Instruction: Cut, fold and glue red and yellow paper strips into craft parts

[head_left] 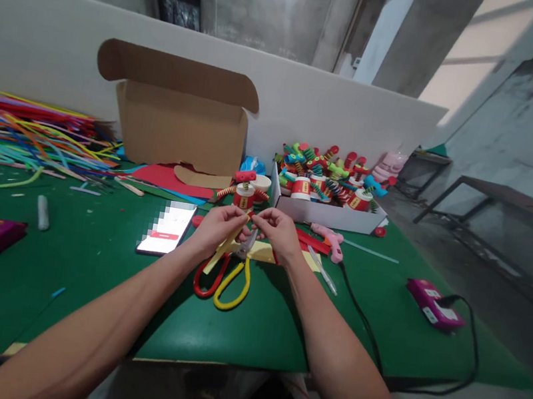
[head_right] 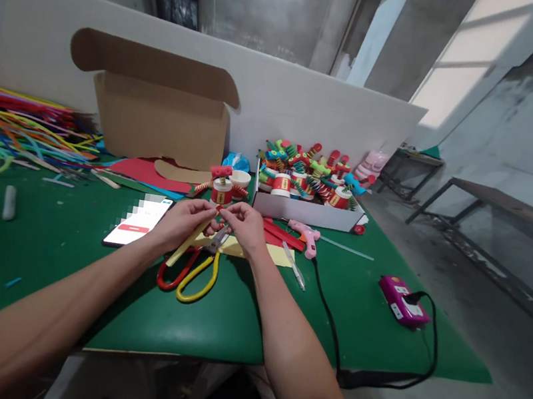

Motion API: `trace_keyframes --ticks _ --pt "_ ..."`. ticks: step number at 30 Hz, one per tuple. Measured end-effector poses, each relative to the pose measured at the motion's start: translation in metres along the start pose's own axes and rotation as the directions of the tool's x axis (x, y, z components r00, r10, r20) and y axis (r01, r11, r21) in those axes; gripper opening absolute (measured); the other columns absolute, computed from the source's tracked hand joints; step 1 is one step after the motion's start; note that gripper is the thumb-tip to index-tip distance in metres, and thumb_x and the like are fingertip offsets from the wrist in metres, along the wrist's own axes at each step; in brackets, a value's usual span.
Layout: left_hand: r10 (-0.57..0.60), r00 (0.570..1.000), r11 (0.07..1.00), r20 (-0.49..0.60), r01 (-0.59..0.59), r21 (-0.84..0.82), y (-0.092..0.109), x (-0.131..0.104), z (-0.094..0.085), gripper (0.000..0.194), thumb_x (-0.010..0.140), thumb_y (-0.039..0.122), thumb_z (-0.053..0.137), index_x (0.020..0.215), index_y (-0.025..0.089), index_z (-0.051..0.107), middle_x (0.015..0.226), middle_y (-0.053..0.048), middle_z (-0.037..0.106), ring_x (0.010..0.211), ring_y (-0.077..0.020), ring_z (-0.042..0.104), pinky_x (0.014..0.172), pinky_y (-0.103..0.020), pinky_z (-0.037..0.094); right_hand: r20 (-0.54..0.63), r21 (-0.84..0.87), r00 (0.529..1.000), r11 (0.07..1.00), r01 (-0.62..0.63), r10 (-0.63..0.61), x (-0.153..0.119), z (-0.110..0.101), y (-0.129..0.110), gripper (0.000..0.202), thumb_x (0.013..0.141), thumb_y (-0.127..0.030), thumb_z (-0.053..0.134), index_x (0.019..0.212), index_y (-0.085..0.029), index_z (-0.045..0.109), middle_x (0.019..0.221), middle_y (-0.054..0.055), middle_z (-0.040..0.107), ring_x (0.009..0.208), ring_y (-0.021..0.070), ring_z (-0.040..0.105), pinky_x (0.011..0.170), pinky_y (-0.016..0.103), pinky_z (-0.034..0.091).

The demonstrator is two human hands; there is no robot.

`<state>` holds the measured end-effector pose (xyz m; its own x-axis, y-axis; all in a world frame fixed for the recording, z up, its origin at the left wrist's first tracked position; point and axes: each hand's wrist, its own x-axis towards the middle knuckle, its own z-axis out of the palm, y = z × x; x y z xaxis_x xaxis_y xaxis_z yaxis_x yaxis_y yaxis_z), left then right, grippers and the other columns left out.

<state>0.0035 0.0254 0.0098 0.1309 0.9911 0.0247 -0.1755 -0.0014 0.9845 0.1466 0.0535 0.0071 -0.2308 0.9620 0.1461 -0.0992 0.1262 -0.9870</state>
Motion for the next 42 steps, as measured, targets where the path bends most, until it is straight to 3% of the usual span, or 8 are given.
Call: trace_keyframes --ticks 5,18,42 --pt "-0.006 1.0 1.0 0.01 0.006 -0.011 0.0006 -0.001 0.0007 0.027 0.068 0.036 0.068 0.077 0.014 0.055 0.06 -0.002 0.063 0.048 -0.0096 0.056 0.05 -0.022 0.045 0.005 -0.043 1.0 0.999 0.03 -0.03 -0.0007 -0.0009 -0.0013 0.035 0.054 -0.042 0.077 0.064 -0.017 0.054 0.052 -0.004 0.058 0.039 0.0061 0.046 0.041 0.019 0.038" --pt "0.035 0.999 0.998 0.012 -0.036 0.053 0.0007 -0.0019 0.0041 0.03 0.067 0.04 0.068 0.077 0.014 0.056 0.057 -0.001 0.062 0.046 -0.0101 0.055 0.048 -0.022 0.043 0.0 -0.11 0.999 0.993 0.041 -0.041 0.0001 -0.0036 -0.0012 0.031 0.059 -0.041 0.073 0.073 -0.017 0.059 0.053 -0.004 0.058 0.041 0.0066 0.046 0.043 0.02 0.039" --pt "0.044 0.999 0.997 0.033 -0.046 0.062 0.0038 -0.0046 0.0068 0.032 0.064 0.041 0.069 0.076 0.014 0.056 0.059 -0.001 0.061 0.049 -0.0108 0.055 0.051 -0.024 0.044 0.007 -0.068 1.0 0.998 0.015 -0.015 -0.0014 -0.0025 -0.0044 0.029 0.057 -0.04 0.074 0.067 -0.015 0.062 0.053 -0.003 0.058 0.042 0.0059 0.046 0.042 0.019 0.039"
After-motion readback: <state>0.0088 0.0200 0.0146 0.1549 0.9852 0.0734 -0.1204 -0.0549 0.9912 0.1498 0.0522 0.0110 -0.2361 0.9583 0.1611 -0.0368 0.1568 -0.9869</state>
